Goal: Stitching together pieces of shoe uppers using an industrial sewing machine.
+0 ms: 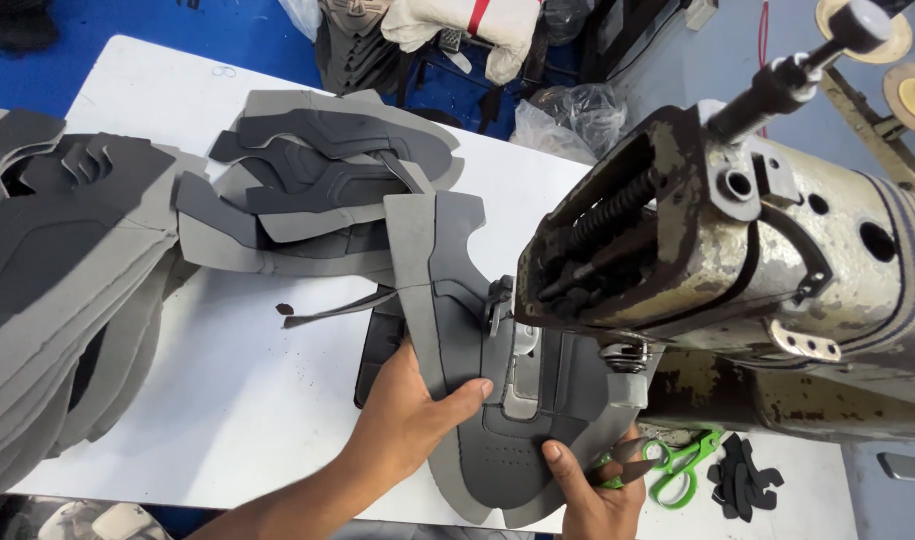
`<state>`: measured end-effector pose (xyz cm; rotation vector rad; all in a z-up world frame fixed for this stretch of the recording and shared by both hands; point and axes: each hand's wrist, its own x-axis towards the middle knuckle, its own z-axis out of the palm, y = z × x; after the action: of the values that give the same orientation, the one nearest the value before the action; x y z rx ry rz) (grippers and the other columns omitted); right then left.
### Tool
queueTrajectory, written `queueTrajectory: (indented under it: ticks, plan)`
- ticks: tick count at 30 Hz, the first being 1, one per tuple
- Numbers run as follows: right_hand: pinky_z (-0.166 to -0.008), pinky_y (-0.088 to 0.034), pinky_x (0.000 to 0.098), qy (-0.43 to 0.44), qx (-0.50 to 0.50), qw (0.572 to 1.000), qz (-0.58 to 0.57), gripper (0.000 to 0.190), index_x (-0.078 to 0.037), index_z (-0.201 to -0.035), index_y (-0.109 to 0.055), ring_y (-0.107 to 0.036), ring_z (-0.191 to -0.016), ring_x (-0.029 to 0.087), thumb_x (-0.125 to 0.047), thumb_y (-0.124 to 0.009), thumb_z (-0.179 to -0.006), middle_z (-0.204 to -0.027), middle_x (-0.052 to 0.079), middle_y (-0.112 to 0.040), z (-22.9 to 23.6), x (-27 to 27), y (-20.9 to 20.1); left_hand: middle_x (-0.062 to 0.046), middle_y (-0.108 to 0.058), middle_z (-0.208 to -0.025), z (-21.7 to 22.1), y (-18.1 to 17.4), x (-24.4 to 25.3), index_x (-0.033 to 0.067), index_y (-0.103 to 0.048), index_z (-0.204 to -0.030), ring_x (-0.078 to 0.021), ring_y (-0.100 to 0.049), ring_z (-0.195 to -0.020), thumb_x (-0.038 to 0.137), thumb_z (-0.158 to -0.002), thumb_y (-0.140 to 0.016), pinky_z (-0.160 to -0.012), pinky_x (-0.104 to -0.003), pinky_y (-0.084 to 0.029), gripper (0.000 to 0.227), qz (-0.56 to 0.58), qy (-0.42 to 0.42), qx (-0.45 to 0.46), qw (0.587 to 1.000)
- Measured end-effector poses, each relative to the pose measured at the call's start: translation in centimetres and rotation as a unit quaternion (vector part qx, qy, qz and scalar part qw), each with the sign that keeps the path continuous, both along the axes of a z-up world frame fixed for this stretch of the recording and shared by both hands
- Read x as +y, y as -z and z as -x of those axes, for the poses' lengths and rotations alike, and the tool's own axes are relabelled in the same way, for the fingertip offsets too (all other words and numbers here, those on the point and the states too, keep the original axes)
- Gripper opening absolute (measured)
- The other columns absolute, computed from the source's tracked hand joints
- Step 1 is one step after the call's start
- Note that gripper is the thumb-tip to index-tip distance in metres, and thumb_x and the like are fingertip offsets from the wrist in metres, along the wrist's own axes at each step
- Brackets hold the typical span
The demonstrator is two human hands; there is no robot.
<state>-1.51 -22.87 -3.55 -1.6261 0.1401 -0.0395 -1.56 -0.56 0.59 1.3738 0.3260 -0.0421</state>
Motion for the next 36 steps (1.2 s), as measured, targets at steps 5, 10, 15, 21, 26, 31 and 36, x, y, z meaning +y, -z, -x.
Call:
queueTrajectory:
  ticks: [5, 10, 15, 21, 26, 31, 36]
  plan:
    - [-0.096, -0.054, 0.0368, -0.014, -0.017, 0.999, -0.027, 0.07, 0.003, -0.143, -0.05, -0.068, -0.113, 0.027, 0.008, -0.074, -0.077, -0.126, 0.018, -0.068, 0.0, 0.1, 0.3, -0.007, -0.073, -0.1, -0.4, -0.5, 0.2, 0.0029, -0.061, -0.118, -0.014, -0.068, -0.091, 0.02, -0.08, -0.076, -0.083, -0.032, -0.056, 0.045, -0.049, 0.013, 0.012, 0.999]
    - [-0.092, -0.057, 0.0384, 0.015, 0.022, 1.0, -0.011, 0.071, 0.003, -0.141, -0.05, -0.072, -0.106, 0.028, 0.01, -0.074, -0.074, -0.12, 0.021, -0.072, -0.1, 0.5, -0.3, -0.006, -0.074, -0.098, -1.0, 0.3, 0.9, 0.0023, -0.064, -0.114, -0.0123, -0.068, -0.089, 0.019, -0.079, -0.076, -0.082, -0.031, -0.056, 0.04, -0.042, 0.035, -0.005, 0.998]
    - [-0.088, -0.056, 0.0335, 0.032, -0.007, 0.999, -0.023, 0.065, 0.006, -0.139, -0.052, -0.07, -0.101, 0.023, 0.007, -0.075, -0.078, -0.115, 0.018, -0.071, -0.4, 0.5, 0.6, -0.006, -0.075, -0.095, -2.3, 0.3, 1.6, 0.0005, -0.069, -0.107, -0.0122, -0.067, -0.085, 0.018, -0.079, -0.076, -0.078, -0.031, -0.056, 0.034, 0.005, 0.051, 0.015, 0.999]
    - [-0.076, -0.057, 0.0292, 0.031, -0.005, 0.999, -0.011, 0.044, 0.006, -0.121, -0.06, -0.07, -0.087, 0.018, 0.001, -0.077, -0.081, -0.102, 0.013, -0.073, -1.7, 1.4, -1.0, -0.007, -0.075, -0.097, -3.8, -0.7, 2.4, -0.0011, -0.069, -0.109, -0.0126, -0.067, -0.087, 0.017, -0.079, -0.076, -0.082, -0.031, -0.056, 0.036, 0.012, 0.062, -0.02, 0.998]
    - [-0.07, -0.055, 0.0316, 0.036, 0.041, 0.998, -0.033, 0.032, 0.007, -0.113, -0.063, -0.068, -0.081, 0.019, -0.001, -0.078, -0.085, -0.096, 0.015, -0.073, -2.9, 1.7, -1.3, -0.008, -0.076, -0.104, -4.8, -1.4, 2.9, -0.0007, -0.065, -0.115, -0.0159, -0.07, -0.096, 0.014, -0.075, -0.078, -0.089, -0.031, -0.056, 0.045, -0.054, 0.072, -0.002, 0.996]
    - [-0.046, -0.046, 0.0262, 0.052, 0.048, 0.986, -0.153, 0.022, 0.001, -0.107, -0.06, -0.06, -0.059, 0.011, -0.018, -0.067, -0.097, -0.081, 0.006, -0.066, -3.0, 0.8, 1.1, -0.013, -0.07, -0.12, -5.4, -1.3, 3.4, 0.0034, -0.051, -0.134, -0.0198, -0.067, -0.11, 0.01, -0.074, -0.075, -0.097, -0.034, -0.054, 0.065, 0.063, 0.086, 0.019, 0.994]
    - [-0.032, -0.028, 0.0276, 0.019, 0.112, 0.977, -0.181, 0.031, -0.001, -0.098, -0.057, -0.04, -0.038, 0.01, -0.031, -0.052, -0.102, -0.065, 0.01, -0.06, -1.1, -1.1, 5.7, -0.011, -0.07, -0.124, -5.4, -1.9, 3.6, 0.004, -0.05, -0.138, -0.0196, -0.067, -0.114, 0.011, -0.076, -0.073, -0.101, -0.033, -0.051, 0.066, 0.001, 0.076, 0.019, 0.997]
